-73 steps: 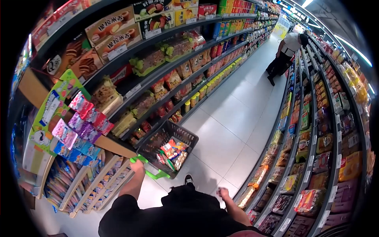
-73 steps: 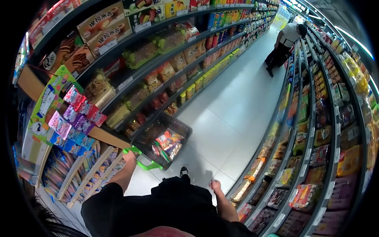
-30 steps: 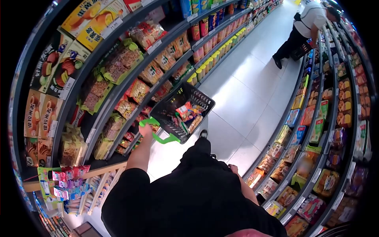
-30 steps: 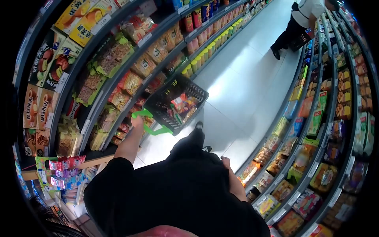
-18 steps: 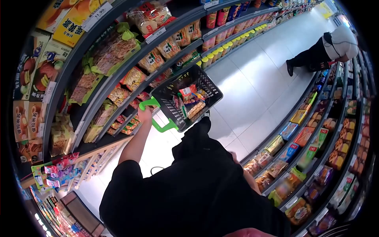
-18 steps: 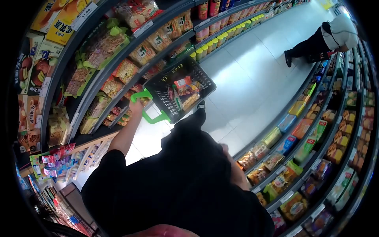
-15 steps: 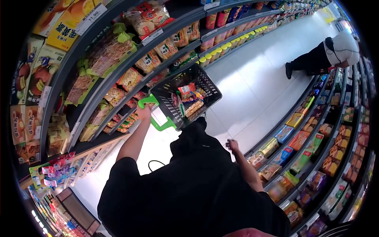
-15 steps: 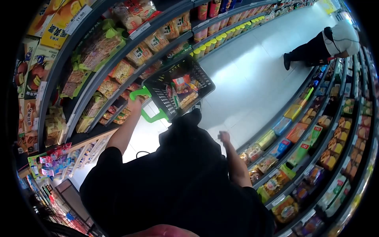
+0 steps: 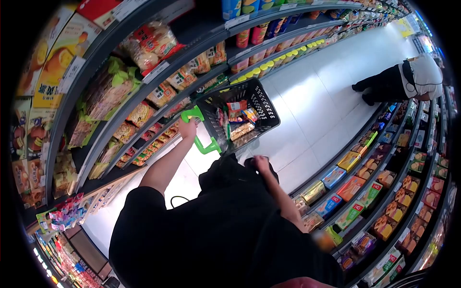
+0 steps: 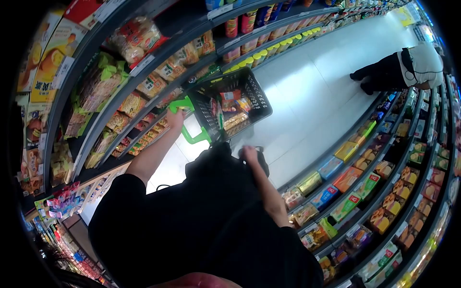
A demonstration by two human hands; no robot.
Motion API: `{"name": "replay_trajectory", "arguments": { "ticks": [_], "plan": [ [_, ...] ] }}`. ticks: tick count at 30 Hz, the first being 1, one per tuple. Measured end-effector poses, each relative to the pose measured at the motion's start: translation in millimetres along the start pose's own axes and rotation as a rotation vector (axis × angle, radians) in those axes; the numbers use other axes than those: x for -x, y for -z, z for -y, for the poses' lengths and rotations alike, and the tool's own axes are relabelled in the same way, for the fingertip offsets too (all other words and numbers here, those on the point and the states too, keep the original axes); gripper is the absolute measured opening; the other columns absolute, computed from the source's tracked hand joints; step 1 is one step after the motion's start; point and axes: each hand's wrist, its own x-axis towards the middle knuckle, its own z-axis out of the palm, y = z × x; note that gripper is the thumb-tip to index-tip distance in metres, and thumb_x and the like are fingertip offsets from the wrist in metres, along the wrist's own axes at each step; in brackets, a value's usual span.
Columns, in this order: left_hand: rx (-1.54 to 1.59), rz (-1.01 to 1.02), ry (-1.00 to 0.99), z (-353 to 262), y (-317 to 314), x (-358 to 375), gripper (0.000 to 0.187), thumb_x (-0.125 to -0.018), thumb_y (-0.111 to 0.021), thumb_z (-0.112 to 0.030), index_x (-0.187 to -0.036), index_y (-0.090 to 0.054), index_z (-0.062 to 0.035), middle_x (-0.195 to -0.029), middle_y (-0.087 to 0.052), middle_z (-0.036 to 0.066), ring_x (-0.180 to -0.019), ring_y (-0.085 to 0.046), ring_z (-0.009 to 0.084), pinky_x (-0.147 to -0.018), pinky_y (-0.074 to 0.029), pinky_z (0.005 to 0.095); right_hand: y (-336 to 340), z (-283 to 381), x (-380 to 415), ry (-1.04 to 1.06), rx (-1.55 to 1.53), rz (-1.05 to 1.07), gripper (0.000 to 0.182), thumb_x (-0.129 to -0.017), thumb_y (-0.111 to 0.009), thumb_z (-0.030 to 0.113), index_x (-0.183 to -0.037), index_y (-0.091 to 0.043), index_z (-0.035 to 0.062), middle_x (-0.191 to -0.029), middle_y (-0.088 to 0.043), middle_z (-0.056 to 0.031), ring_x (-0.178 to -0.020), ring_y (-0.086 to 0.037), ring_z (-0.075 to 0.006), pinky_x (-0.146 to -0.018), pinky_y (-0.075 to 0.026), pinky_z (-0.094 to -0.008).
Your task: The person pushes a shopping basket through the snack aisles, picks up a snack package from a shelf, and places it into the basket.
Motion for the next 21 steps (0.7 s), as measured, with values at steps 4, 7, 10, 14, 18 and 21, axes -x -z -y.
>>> {"name": "replay_trajectory", "arguments": {
  "ticks": [4,7,10,14,18,21],
  "plan": [
    [-0.316,-0.051,-0.080,-20.1,-50.6,-1.2,0.039,-0.076,-0.065,-0.017,-0.111,-0.055,-0.0026,-0.106,-0.065,0.020,-0.105,-0.058,0.0405,-0.092,-0.045,0.0428,39.0,39.1,32.6,-0.301,-0.433,0.074,0.033,-0.086,-0.061,0.029,-0.088,-0.068,-0.0031,-0.071,-0.066,-0.0089,-0.067,-0.063,-0.0167,-0.064,-0.050,-0.0317],
    [-0.308,0.032,-0.286,-57.3,-90.6,7.7,0.039,-0.075,-0.066,-0.016,-0.110,-0.055,-0.0027,-0.103,-0.065,0.020,-0.102,-0.060,0.0394,-0.090,-0.046,0.0438,100.7,38.1,15.3,-0.435,-0.427,-0.046,0.025,-0.090,-0.054,0.023,-0.091,-0.063,-0.0007,-0.075,-0.065,-0.0079,-0.064,-0.062,-0.0164,-0.057,-0.050,-0.0303],
    [-0.385,0.046,-0.282,-77.5,-141.7,9.6,0.043,-0.072,-0.067,-0.015,-0.111,-0.055,-0.0023,-0.101,-0.066,0.020,-0.100,-0.061,0.0392,-0.088,-0.047,0.0438,161.4,12.1,7.4,-0.498,-0.592,-0.155,0.023,-0.090,-0.056,0.021,-0.102,-0.061,0.0019,-0.082,-0.066,-0.0090,-0.068,-0.063,-0.0159,-0.060,-0.049,-0.0292],
    [-0.406,0.127,-0.393,-98.5,-215.1,-8.6,0.041,-0.070,-0.067,-0.014,-0.108,-0.058,-0.0028,-0.100,-0.066,0.021,-0.099,-0.062,0.0387,-0.087,-0.048,0.0432,234.9,-12.4,19.6,-0.608,-0.729,-0.275,0.025,-0.090,-0.054,0.022,-0.106,-0.059,0.0037,-0.082,-0.066,-0.0072,-0.067,-0.062,-0.0146,-0.055,-0.046,-0.0283],
    [-0.499,0.252,-0.458,-148.0,-290.1,13.4,0.038,-0.070,-0.067,-0.014,-0.106,-0.061,-0.0049,-0.100,-0.066,0.021,-0.100,-0.062,0.0376,-0.088,-0.048,0.0430,267.7,-76.1,42.6,-0.664,-0.895,-0.421,0.025,-0.090,-0.053,0.021,-0.107,-0.059,0.0034,-0.080,-0.066,-0.0093,-0.061,-0.061,-0.0150,-0.049,-0.044,-0.0265],
    [-0.544,0.387,-0.543,-163.2,-349.6,22.6,0.039,-0.072,-0.069,-0.016,-0.108,-0.061,-0.0061,-0.099,-0.067,0.019,-0.098,-0.064,0.0362,-0.087,-0.049,0.0427,274.7,-95.6,71.4,-0.733,-0.985,-0.535,0.026,-0.089,-0.054,0.022,-0.106,-0.059,0.0018,-0.081,-0.067,-0.0116,-0.061,-0.062,-0.0171,-0.046,-0.043,-0.0267]
  ]
}}
